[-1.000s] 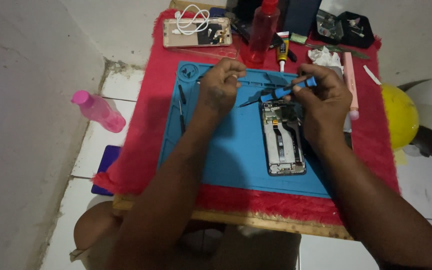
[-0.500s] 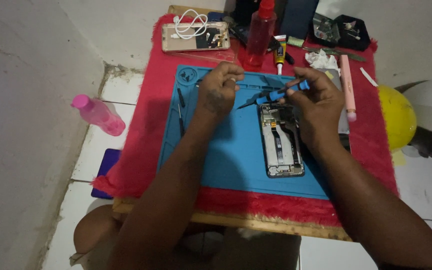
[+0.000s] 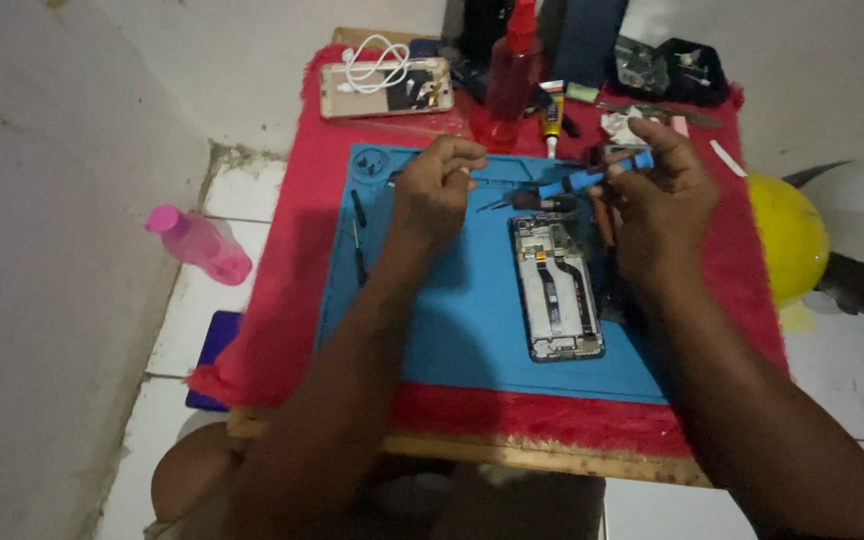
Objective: The person is repairing a disassembled smartphone on a blue work mat. They use a blue soldering iron to work on the motherboard and other internal components, occasionally using tweezers to handle small parts. The workspace is cluttered with tools, spare parts, and other electronic devices.
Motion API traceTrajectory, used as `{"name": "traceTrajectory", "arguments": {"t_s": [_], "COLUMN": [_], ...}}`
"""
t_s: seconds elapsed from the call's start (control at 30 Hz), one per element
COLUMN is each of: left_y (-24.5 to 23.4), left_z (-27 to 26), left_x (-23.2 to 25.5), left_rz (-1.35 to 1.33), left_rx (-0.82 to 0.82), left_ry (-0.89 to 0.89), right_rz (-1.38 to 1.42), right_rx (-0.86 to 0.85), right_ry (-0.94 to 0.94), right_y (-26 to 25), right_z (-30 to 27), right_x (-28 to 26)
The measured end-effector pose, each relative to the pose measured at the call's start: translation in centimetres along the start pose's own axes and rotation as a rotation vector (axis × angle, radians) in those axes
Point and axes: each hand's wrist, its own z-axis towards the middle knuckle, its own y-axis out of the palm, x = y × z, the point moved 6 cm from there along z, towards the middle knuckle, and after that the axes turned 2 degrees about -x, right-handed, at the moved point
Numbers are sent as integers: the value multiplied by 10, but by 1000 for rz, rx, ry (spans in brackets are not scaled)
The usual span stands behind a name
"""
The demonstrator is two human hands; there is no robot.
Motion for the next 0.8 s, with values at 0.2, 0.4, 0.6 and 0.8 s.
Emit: {"name": "traceTrajectory", "arguments": {"t_s": [0.2, 0.4, 0.6, 0.8], "left_y": [15, 23, 40, 42], "left_z": [3, -10, -16, -19], "left_x": [-20, 0, -16, -5], "left_rz": [29, 165, -54, -85], "left_rx": [-116, -166, -230, -190], "left_ry": [-19, -104, -134, -161], "right_rz": [139, 244, 260, 213], "right_rx": [100, 183, 169, 173], "right_ry": [81, 153, 142, 152], "right_y": [-20, -17, -30, -36], "right_z": [10, 8, 15, 17], "right_x": [-14, -25, -4, 3]}}
